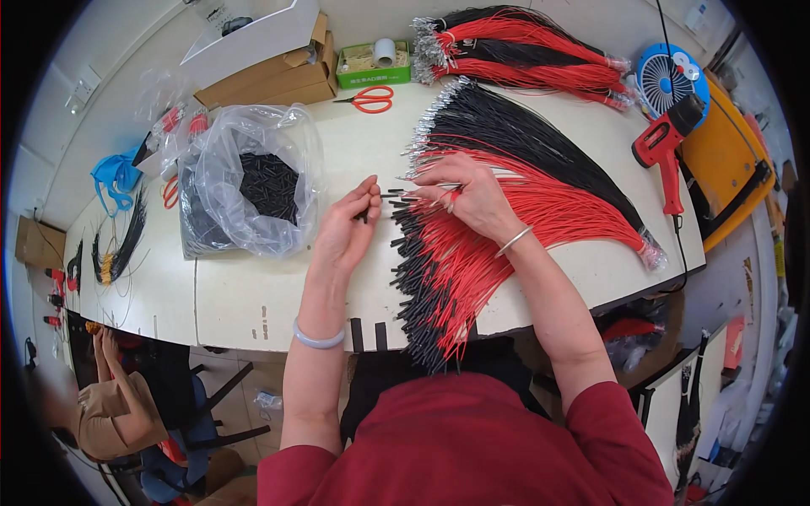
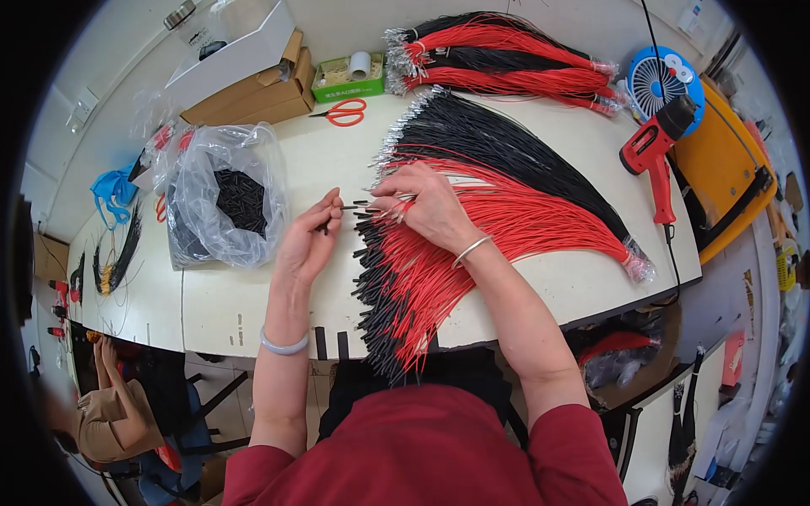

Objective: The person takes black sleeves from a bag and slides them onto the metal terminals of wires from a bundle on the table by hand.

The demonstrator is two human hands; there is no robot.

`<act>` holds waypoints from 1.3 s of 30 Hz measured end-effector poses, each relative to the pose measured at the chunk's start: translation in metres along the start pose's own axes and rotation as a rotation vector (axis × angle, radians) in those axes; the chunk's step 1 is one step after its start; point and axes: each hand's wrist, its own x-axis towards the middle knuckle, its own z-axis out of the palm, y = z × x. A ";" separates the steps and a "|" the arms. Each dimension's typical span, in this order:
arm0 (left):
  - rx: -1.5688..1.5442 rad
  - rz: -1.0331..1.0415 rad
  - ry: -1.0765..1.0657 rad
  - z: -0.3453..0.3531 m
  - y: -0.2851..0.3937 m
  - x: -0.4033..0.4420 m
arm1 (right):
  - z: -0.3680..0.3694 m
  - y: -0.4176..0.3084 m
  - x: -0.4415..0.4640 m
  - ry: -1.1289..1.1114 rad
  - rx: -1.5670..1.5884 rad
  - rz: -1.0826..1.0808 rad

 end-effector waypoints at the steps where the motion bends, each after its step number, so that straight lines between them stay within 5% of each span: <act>1: -0.036 0.017 0.055 -0.001 0.002 0.000 | -0.001 0.000 0.000 0.028 -0.020 -0.020; 6: -0.091 0.016 -0.040 -0.028 -0.003 0.008 | -0.015 -0.003 -0.002 -0.232 0.380 0.273; 11: -0.078 0.042 0.112 0.002 0.004 -0.005 | -0.028 -0.008 0.002 -0.271 0.369 0.442; 17: 0.045 -0.011 0.067 0.004 -0.003 -0.009 | -0.029 -0.009 0.000 -0.281 0.475 0.419; 21: 0.103 0.001 -0.160 0.003 -0.012 -0.009 | -0.025 -0.010 0.001 -0.289 0.416 0.505; 26: 0.208 -0.019 -0.090 0.015 -0.015 -0.014 | -0.007 -0.008 -0.001 -0.137 0.199 0.245; 39: 0.465 0.068 0.018 0.016 -0.021 -0.012 | -0.002 -0.002 -0.004 -0.128 -0.017 0.064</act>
